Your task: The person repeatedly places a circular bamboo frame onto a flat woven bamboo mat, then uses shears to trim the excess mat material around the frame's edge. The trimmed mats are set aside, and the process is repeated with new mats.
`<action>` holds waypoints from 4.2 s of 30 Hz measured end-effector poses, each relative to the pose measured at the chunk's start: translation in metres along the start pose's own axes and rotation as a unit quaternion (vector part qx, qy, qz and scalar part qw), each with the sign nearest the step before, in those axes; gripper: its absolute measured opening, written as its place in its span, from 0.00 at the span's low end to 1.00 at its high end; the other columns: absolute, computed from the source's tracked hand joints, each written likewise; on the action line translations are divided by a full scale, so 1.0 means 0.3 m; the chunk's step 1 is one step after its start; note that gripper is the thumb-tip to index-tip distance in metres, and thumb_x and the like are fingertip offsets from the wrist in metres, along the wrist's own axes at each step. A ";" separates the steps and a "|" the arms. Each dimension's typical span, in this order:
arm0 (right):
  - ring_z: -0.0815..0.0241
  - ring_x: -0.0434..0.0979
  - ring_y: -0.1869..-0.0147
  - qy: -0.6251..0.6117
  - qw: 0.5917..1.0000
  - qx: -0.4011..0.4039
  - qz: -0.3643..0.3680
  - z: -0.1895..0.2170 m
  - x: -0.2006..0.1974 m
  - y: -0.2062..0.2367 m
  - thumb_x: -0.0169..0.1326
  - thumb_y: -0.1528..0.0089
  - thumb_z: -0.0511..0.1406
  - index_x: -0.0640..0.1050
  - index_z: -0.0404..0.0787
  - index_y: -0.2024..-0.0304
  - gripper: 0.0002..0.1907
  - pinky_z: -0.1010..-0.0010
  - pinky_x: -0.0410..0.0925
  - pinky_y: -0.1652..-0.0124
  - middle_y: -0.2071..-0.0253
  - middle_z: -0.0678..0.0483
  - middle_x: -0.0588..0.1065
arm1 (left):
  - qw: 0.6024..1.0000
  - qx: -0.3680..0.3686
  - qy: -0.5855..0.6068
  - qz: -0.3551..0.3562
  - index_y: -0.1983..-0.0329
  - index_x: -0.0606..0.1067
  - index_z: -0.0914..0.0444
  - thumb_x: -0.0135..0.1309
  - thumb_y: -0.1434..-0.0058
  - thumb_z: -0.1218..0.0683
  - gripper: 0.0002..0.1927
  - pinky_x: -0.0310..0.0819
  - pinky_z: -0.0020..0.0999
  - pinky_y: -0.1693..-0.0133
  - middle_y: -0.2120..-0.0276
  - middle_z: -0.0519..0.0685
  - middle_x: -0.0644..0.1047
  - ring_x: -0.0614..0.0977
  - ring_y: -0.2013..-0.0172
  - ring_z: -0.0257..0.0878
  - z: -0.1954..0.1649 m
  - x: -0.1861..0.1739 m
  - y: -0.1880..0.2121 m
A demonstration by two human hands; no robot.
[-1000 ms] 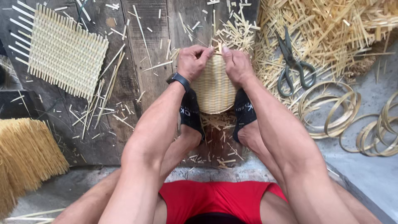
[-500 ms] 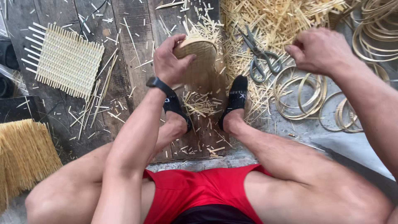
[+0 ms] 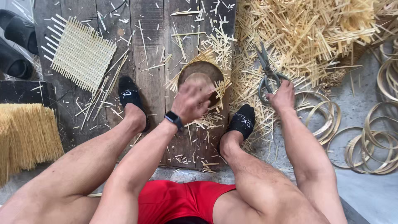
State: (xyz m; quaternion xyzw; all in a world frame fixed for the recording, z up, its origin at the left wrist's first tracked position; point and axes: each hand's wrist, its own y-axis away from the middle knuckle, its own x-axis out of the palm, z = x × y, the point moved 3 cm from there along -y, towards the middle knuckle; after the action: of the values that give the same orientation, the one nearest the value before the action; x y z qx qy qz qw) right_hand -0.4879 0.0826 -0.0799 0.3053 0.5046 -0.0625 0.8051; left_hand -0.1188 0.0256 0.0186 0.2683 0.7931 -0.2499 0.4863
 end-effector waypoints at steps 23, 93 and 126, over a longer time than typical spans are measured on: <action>0.43 0.69 0.44 0.131 0.985 -0.090 0.069 0.230 -0.010 0.322 0.56 0.42 0.63 0.72 0.28 0.51 0.44 0.55 0.65 0.44 0.51 0.40 0.70 | 0.905 -0.417 -0.007 -0.078 0.26 0.56 0.51 0.70 0.62 0.27 0.63 0.76 0.54 0.53 0.41 0.58 0.63 0.68 0.46 0.59 -0.094 0.191 -0.117; 0.58 0.72 0.68 0.293 0.898 -0.313 -0.101 0.179 -0.004 0.021 0.53 0.41 0.58 0.76 0.37 0.70 0.29 0.67 0.69 0.66 0.72 0.49 0.72 | 0.970 -0.103 0.064 0.210 0.27 0.57 0.41 0.69 0.67 0.56 0.60 0.59 0.57 0.37 0.31 0.52 0.57 0.58 0.32 0.58 -0.010 0.081 -0.103; 0.56 0.75 0.67 0.275 0.917 -0.290 0.008 0.238 0.053 -0.013 0.49 0.28 0.47 0.78 0.35 0.64 0.22 0.63 0.73 0.67 0.71 0.48 0.74 | 0.994 -0.043 0.057 0.088 0.29 0.57 0.51 0.73 0.66 0.47 0.59 0.46 0.60 0.32 0.34 0.63 0.58 0.56 0.32 0.64 -0.033 0.051 -0.076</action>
State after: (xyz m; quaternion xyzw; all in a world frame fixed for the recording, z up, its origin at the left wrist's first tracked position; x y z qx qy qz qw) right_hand -0.4266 0.0430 -0.0733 0.0675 0.6998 0.1794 0.6881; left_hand -0.1463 0.0184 0.0119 0.3298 0.8026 -0.1564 0.4717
